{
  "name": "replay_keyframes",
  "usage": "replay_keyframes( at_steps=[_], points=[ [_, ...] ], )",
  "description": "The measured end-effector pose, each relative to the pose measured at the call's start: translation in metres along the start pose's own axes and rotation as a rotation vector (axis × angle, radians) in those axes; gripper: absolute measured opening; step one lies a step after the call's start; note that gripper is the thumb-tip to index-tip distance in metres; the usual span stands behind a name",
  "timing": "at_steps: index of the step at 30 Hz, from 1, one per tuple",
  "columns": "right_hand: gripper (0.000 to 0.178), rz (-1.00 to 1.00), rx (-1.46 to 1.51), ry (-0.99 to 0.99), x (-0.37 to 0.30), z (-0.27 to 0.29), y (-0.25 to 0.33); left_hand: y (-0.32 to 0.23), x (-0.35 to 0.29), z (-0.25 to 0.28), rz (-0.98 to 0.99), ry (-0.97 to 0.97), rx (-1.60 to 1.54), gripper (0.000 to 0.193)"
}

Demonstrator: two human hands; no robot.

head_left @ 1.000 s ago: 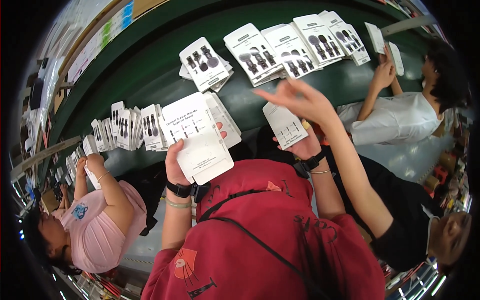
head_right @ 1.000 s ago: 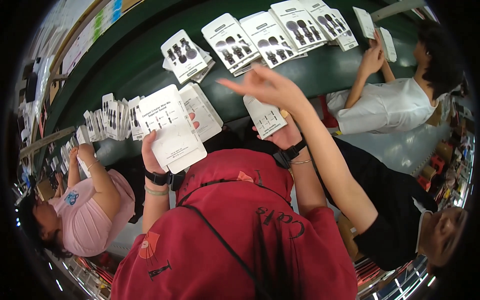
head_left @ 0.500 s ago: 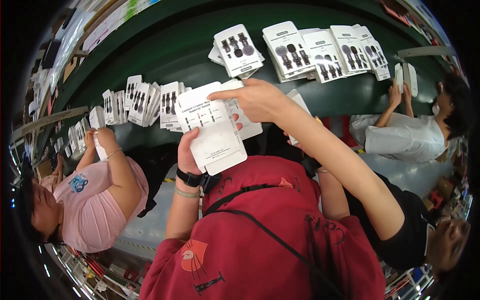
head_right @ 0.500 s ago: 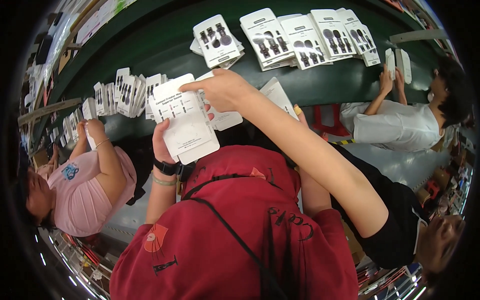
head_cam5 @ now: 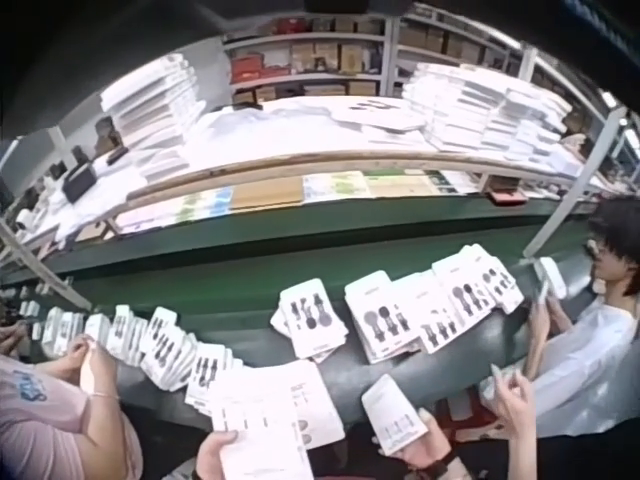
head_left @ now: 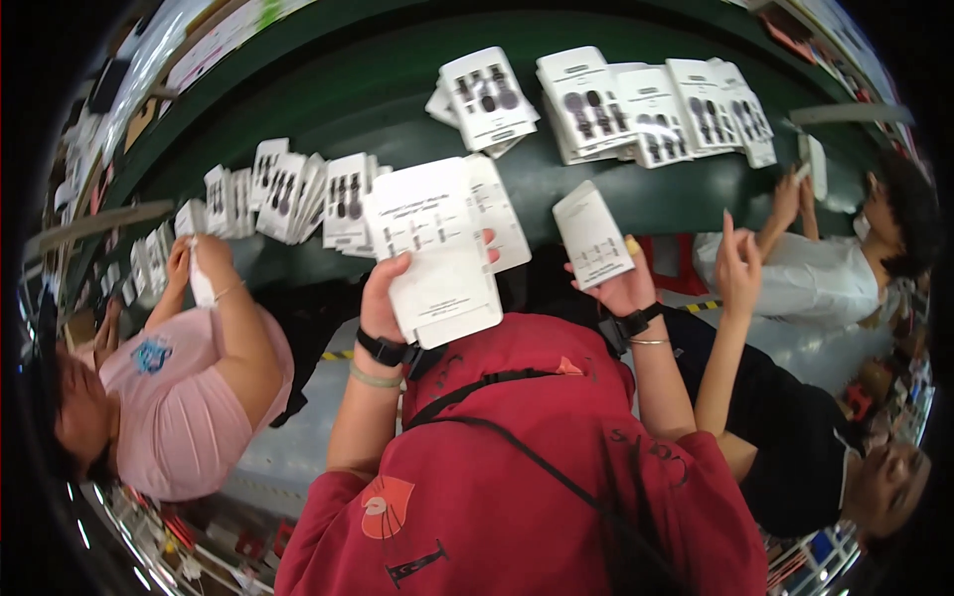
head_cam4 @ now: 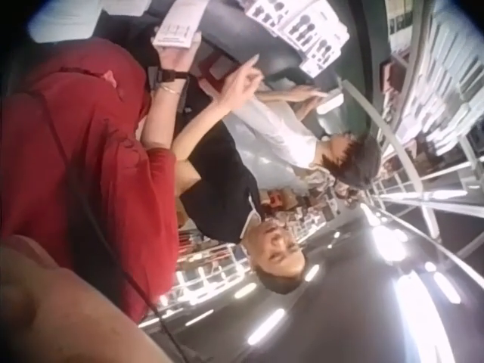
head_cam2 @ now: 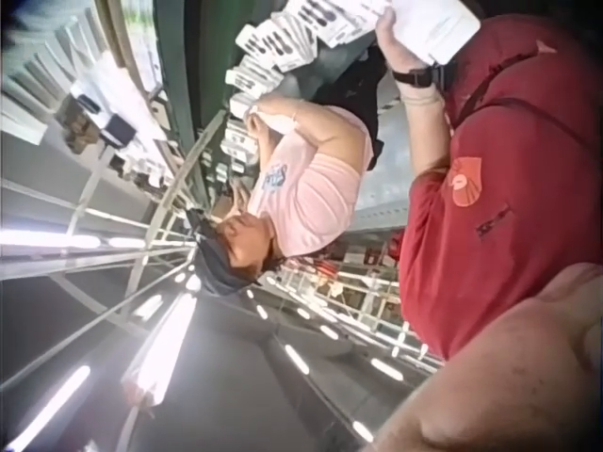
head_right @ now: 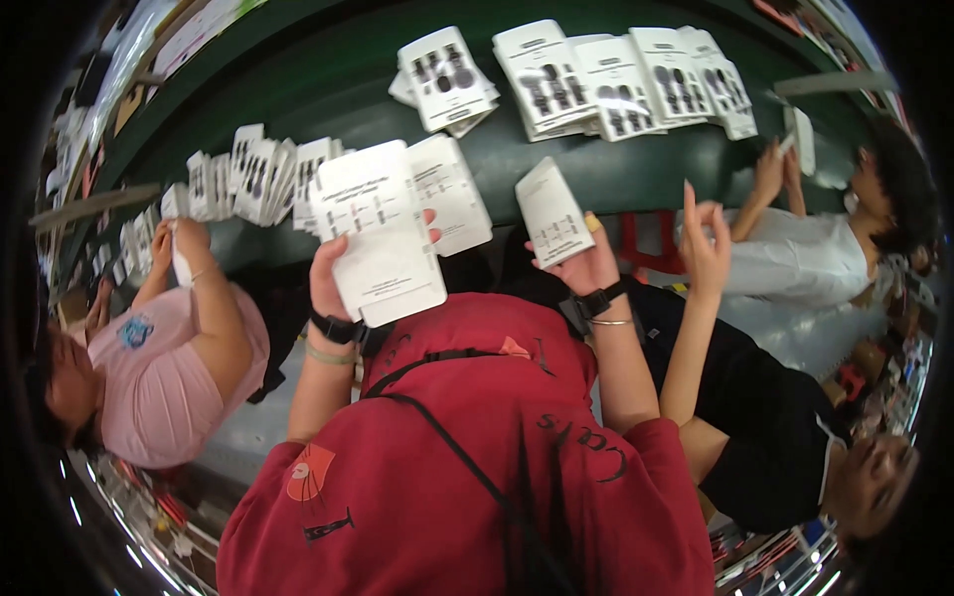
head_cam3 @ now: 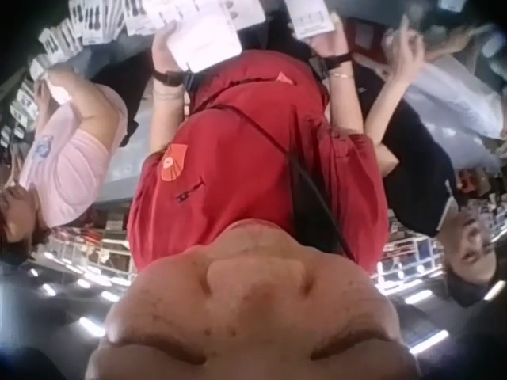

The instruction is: The person picks up a stack of paper inserts from a box and moves to a conveyor belt. They then pick up an insert, fold it, and slide it into a white box before placing the box onto a stack on the belt.

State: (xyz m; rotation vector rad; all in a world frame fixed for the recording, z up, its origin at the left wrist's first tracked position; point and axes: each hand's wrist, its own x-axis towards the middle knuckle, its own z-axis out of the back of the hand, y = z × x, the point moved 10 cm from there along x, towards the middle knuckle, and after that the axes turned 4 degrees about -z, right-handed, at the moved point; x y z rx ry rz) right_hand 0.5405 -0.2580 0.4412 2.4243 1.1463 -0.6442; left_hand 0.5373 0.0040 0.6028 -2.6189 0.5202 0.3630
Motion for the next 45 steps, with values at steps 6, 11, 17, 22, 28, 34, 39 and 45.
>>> replay_keyframes(
  at_steps=[6, 11, 17, 22, 28, 34, 39, 45],
  points=[
    [0.071, 0.067, 0.009, 0.017, 0.001, 0.009, 0.005, 0.008, 0.0, -0.009, 0.024, 0.038, 0.022, 0.092],
    [0.07, 0.086, 0.002, 0.022, -0.007, 0.009, 0.006, 0.014, 0.001, -0.018, 0.058, 0.047, 0.05, 0.093],
    [0.069, 0.097, 0.036, 0.025, -0.017, 0.016, 0.003, 0.013, 0.008, -0.016, 0.063, 0.018, 0.092, 0.094],
    [0.068, 0.158, -0.08, -0.016, -0.062, -0.008, 0.021, 0.012, 0.009, -0.014, 0.052, 0.012, 0.078, 0.093],
    [0.072, 0.819, 0.239, -0.012, -0.138, -0.022, 0.132, 0.017, 0.009, -0.017, 0.112, 0.013, 0.103, 0.093],
    [0.07, 0.342, 0.18, 0.015, -0.089, 0.01, 0.038, 0.023, 0.014, -0.028, 0.115, 0.052, 0.149, 0.092],
    [0.069, 0.257, 0.188, -0.091, -0.073, 0.032, 0.002, 0.023, 0.018, -0.03, 0.132, 0.05, 0.158, 0.092],
    [0.069, 0.253, 0.127, -0.087, -0.072, 0.027, 0.003, 0.026, 0.015, -0.036, 0.137, 0.092, 0.162, 0.093]
  ],
)
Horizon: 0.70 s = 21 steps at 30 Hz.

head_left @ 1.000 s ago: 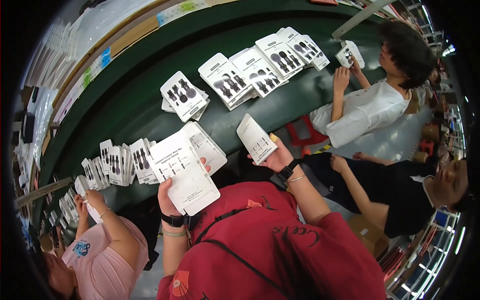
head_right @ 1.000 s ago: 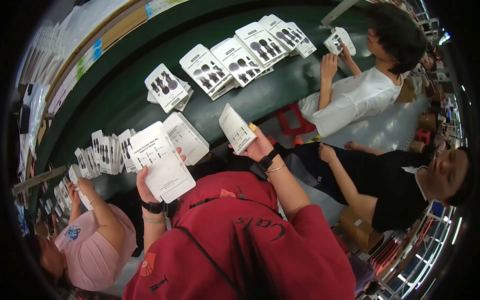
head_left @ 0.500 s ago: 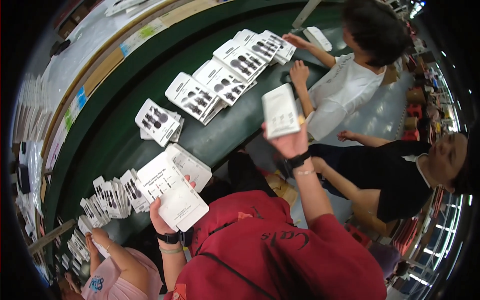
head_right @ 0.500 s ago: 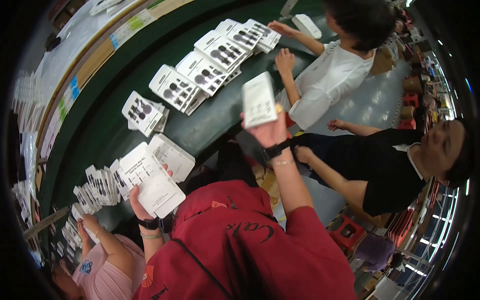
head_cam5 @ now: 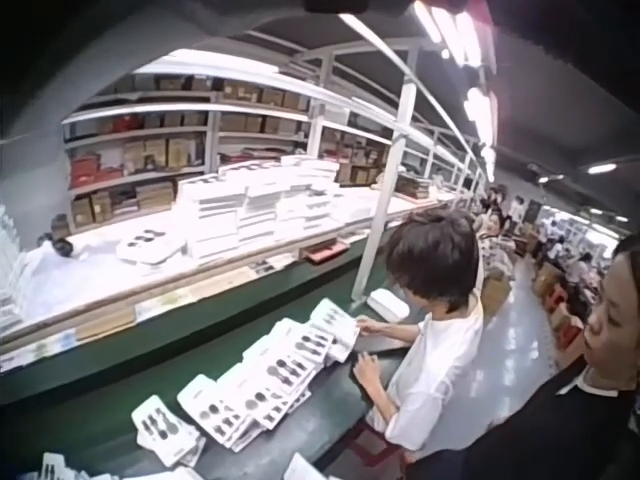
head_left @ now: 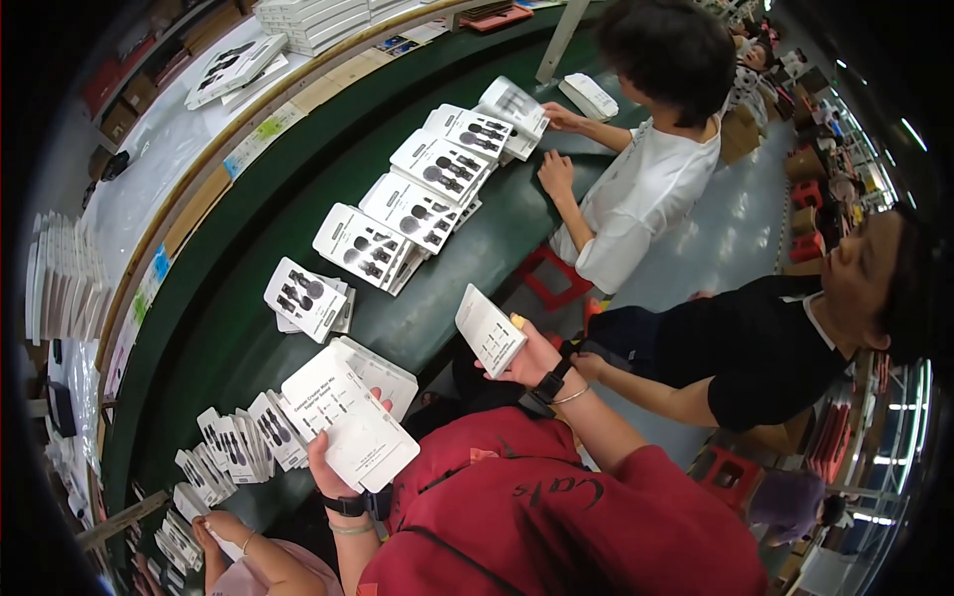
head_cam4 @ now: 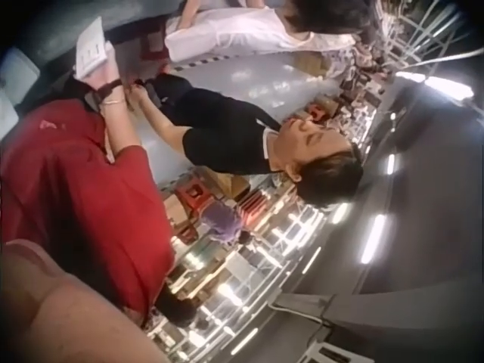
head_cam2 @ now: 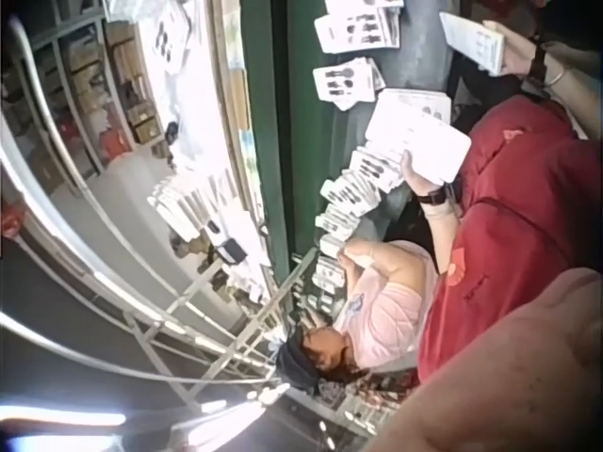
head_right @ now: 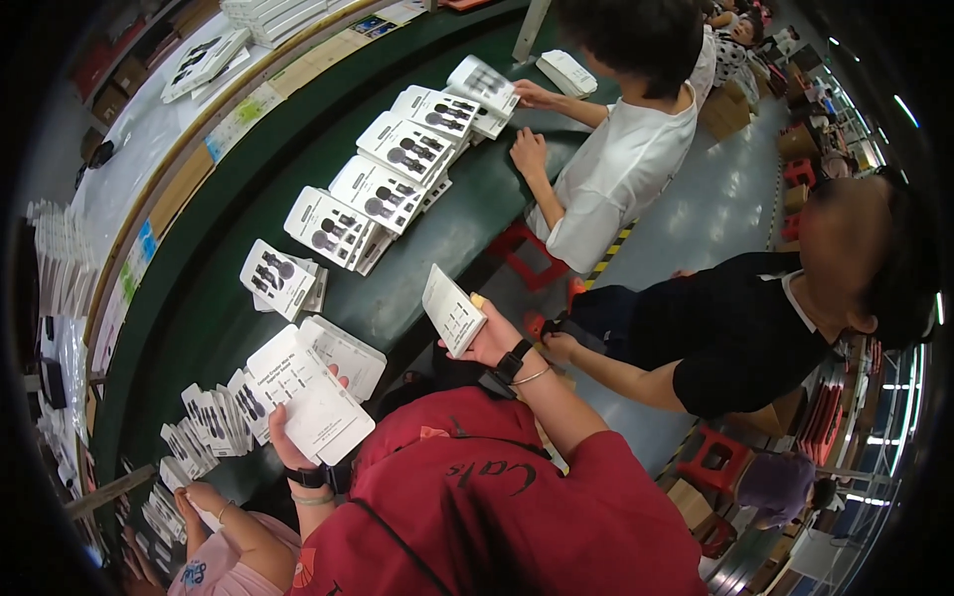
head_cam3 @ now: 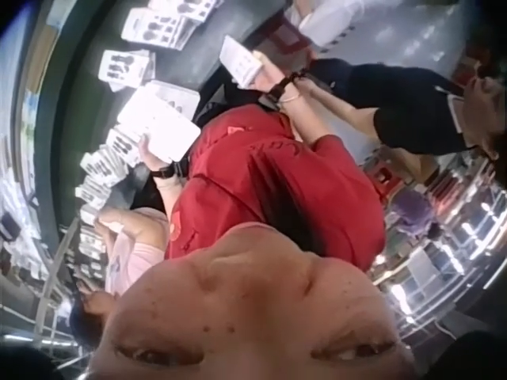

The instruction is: The person picks up a stack of paper inserts from a box and moves to a conveyor belt. They then pick up an insert, fold it, and slide it into a white box before placing the box onto a stack on the belt.

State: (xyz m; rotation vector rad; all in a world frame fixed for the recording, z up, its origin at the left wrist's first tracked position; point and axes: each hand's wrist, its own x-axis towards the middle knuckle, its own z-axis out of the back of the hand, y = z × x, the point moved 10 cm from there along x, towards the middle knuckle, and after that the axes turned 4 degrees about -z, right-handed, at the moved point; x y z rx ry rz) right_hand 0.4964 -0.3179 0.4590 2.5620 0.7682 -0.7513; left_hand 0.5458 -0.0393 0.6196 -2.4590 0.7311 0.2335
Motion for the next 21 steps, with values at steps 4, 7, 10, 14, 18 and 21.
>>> replay_keyframes(
  at_steps=[4, 7, 10, 14, 18, 21],
  points=[
    [0.068, -0.024, -0.059, 0.018, -0.003, -0.01, -0.006, -0.002, -0.007, 0.005, -0.019, 0.002, -0.006, 0.094],
    [0.067, -0.065, -0.117, 0.021, -0.003, -0.011, -0.014, -0.005, -0.013, 0.012, -0.05, -0.008, -0.02, 0.095],
    [0.068, -0.092, -0.107, 0.007, 0.002, -0.005, -0.021, -0.009, -0.019, 0.018, -0.079, -0.033, -0.034, 0.095],
    [0.068, -0.095, -0.135, 0.021, 0.011, -0.006, -0.023, -0.012, -0.026, 0.019, -0.088, -0.022, -0.053, 0.096],
    [0.068, -0.094, -0.134, 0.046, 0.019, -0.011, -0.023, -0.014, -0.028, 0.029, -0.114, -0.051, -0.068, 0.095],
    [0.069, -0.097, -0.132, 0.067, 0.024, -0.015, -0.024, -0.017, -0.029, 0.025, -0.12, -0.038, -0.062, 0.095]
  ],
)
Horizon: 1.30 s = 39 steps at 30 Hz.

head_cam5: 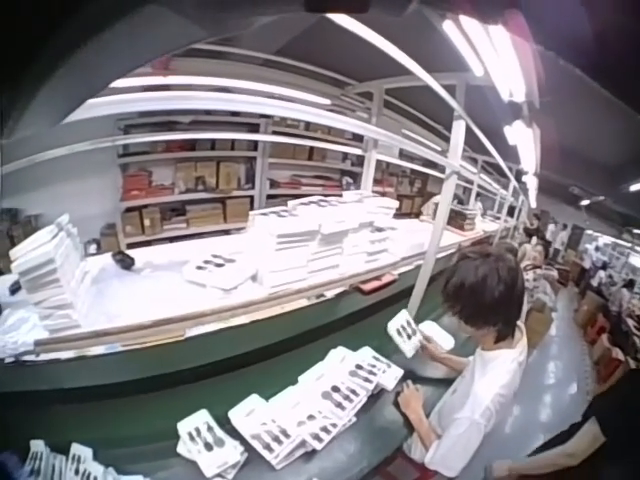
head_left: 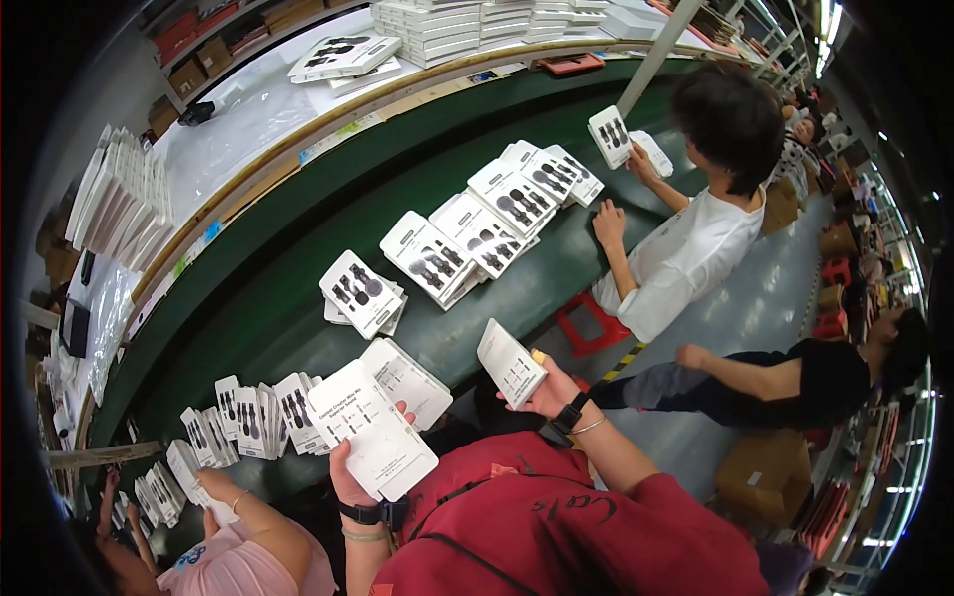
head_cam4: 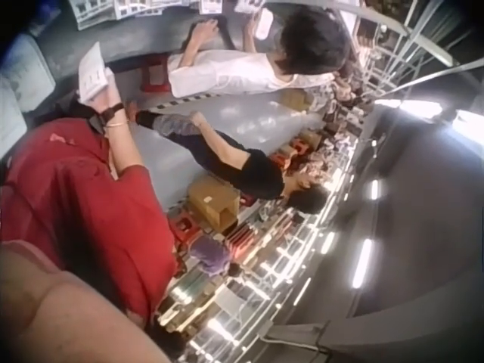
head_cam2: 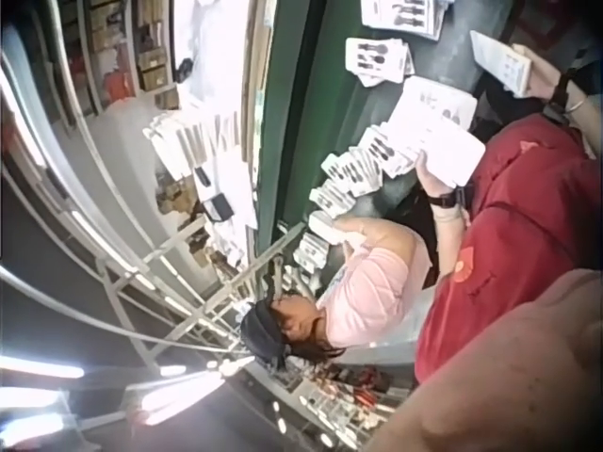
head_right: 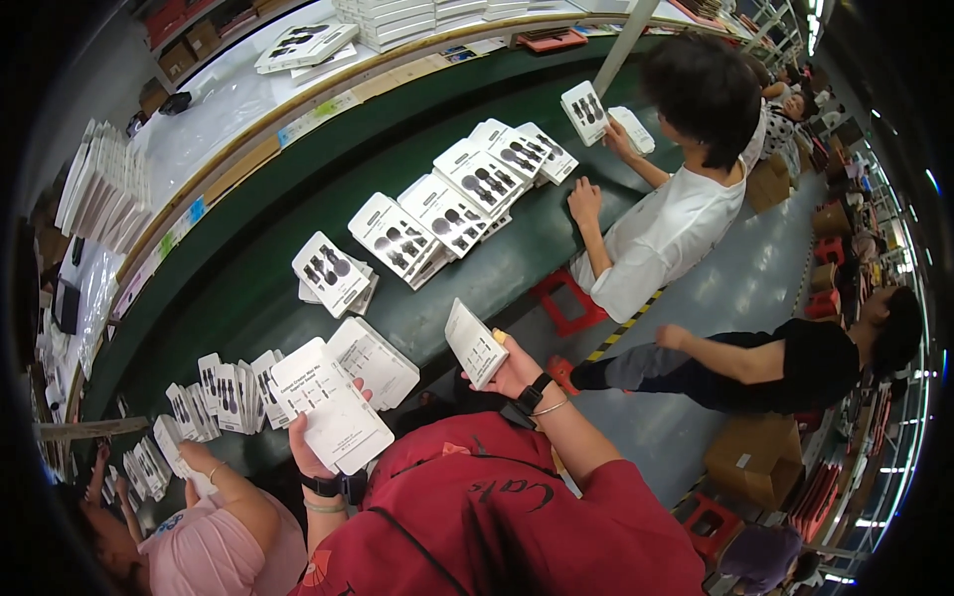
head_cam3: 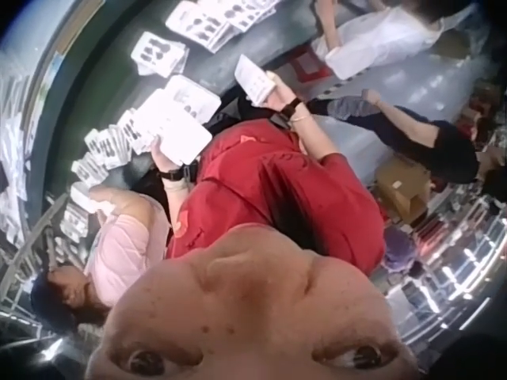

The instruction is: The person picks up a stack of paper inserts from a box and moves to a conveyor belt. They then pick up an insert, fold it, and slide it into a white box before placing the box onto a stack on the belt.

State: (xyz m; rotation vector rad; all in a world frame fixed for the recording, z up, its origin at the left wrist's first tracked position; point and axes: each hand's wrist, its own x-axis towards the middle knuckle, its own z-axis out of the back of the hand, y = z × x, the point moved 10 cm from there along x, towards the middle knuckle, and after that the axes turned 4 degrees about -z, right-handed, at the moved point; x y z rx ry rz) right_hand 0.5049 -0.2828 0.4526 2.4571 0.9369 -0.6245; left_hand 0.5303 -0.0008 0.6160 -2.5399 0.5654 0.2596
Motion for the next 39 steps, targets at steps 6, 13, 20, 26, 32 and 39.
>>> replay_keyframes(
  at_steps=[6, 13, 20, 26, 32, 39],
  points=[
    [0.07, 0.02, -0.003, 0.013, 0.0, -0.006, 0.001, 0.0, 0.0, 0.003, 0.018, -0.015, -0.028, 0.094],
    [0.072, 0.031, 0.029, 0.002, -0.005, -0.014, 0.004, 0.0, 0.004, 0.002, 0.044, 0.0, -0.014, 0.094],
    [0.072, 0.039, 0.068, 0.029, -0.006, -0.013, 0.005, 0.001, 0.009, -0.004, 0.048, 0.023, -0.026, 0.094],
    [0.073, 0.025, 0.122, 0.048, 0.0, -0.005, 0.002, 0.004, 0.003, 0.007, 0.048, -0.019, -0.023, 0.093],
    [0.073, 0.092, 0.106, 0.029, -0.003, -0.01, 0.018, 0.006, 0.003, -0.001, 0.063, -0.005, -0.019, 0.094],
    [0.072, 0.123, 0.045, 0.012, 0.001, -0.002, 0.022, 0.009, 0.006, 0.001, 0.074, 0.012, -0.012, 0.094]
  ],
)
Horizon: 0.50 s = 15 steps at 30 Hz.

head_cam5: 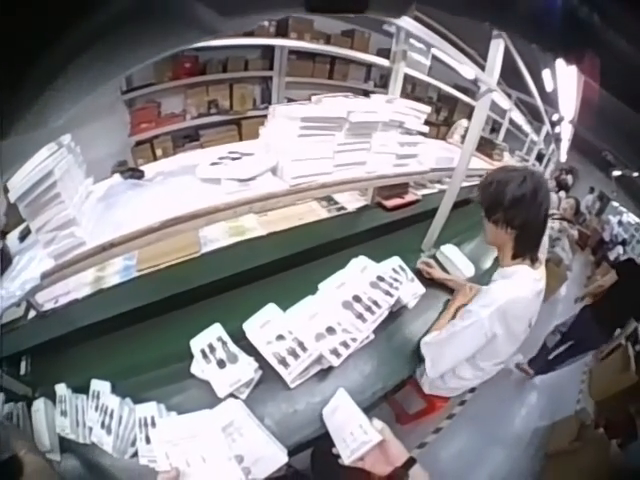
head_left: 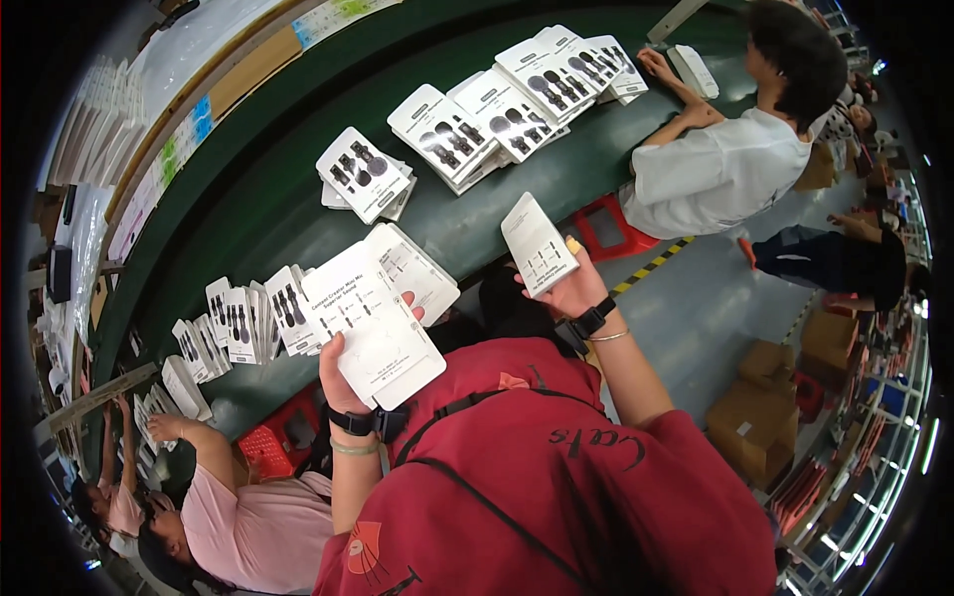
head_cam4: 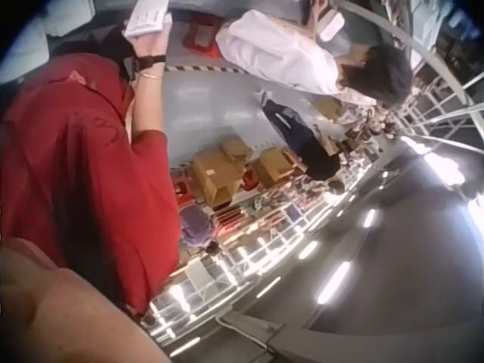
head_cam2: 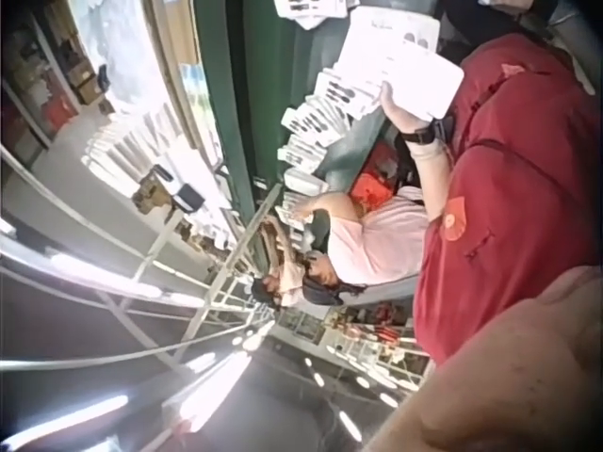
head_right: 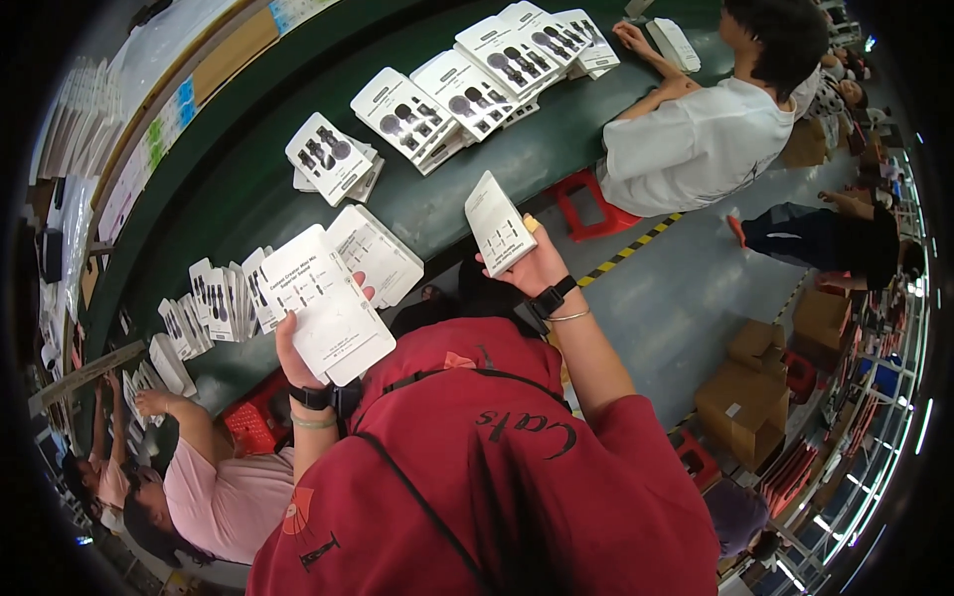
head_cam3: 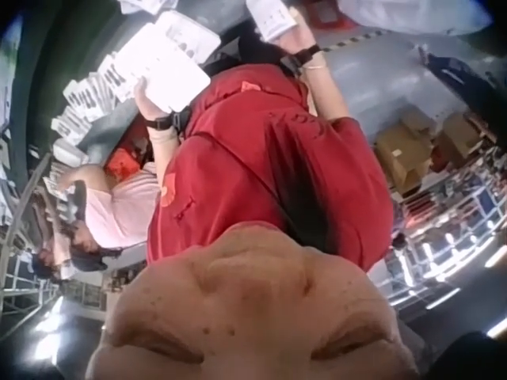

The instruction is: The person picks up a stack of paper inserts from a box and moves to a conveyor belt. They then pick up an insert, fold it, and slide it into a white box before placing the box onto a stack on the belt.

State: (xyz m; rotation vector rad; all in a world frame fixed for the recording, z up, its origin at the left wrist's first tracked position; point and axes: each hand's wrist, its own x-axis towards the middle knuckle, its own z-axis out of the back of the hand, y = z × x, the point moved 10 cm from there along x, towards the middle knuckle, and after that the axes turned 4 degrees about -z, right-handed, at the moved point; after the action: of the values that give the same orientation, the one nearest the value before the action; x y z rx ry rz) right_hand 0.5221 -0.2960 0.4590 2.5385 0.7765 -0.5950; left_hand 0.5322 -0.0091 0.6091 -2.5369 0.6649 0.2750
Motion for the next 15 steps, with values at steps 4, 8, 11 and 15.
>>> replay_keyframes(
  at_steps=[4, 8, 11, 15],
  points=[
    [0.07, 0.043, -0.132, -0.118, 0.007, 0.022, -0.001, 0.0, -0.002, 0.002, 0.005, 0.004, 0.014, 0.094],
    [0.065, 0.152, -0.491, -0.37, 0.015, 0.047, 0.009, -0.001, -0.003, 0.002, 0.006, 0.001, 0.021, 0.094],
    [0.063, 0.271, -0.905, -0.551, 0.021, 0.052, 0.026, -0.002, -0.003, 0.002, 0.009, 0.001, 0.023, 0.094],
    [0.071, 0.455, -1.71, -0.857, 0.022, 0.034, 0.051, -0.001, -0.002, 0.001, 0.015, 0.003, 0.015, 0.094]
  ],
)
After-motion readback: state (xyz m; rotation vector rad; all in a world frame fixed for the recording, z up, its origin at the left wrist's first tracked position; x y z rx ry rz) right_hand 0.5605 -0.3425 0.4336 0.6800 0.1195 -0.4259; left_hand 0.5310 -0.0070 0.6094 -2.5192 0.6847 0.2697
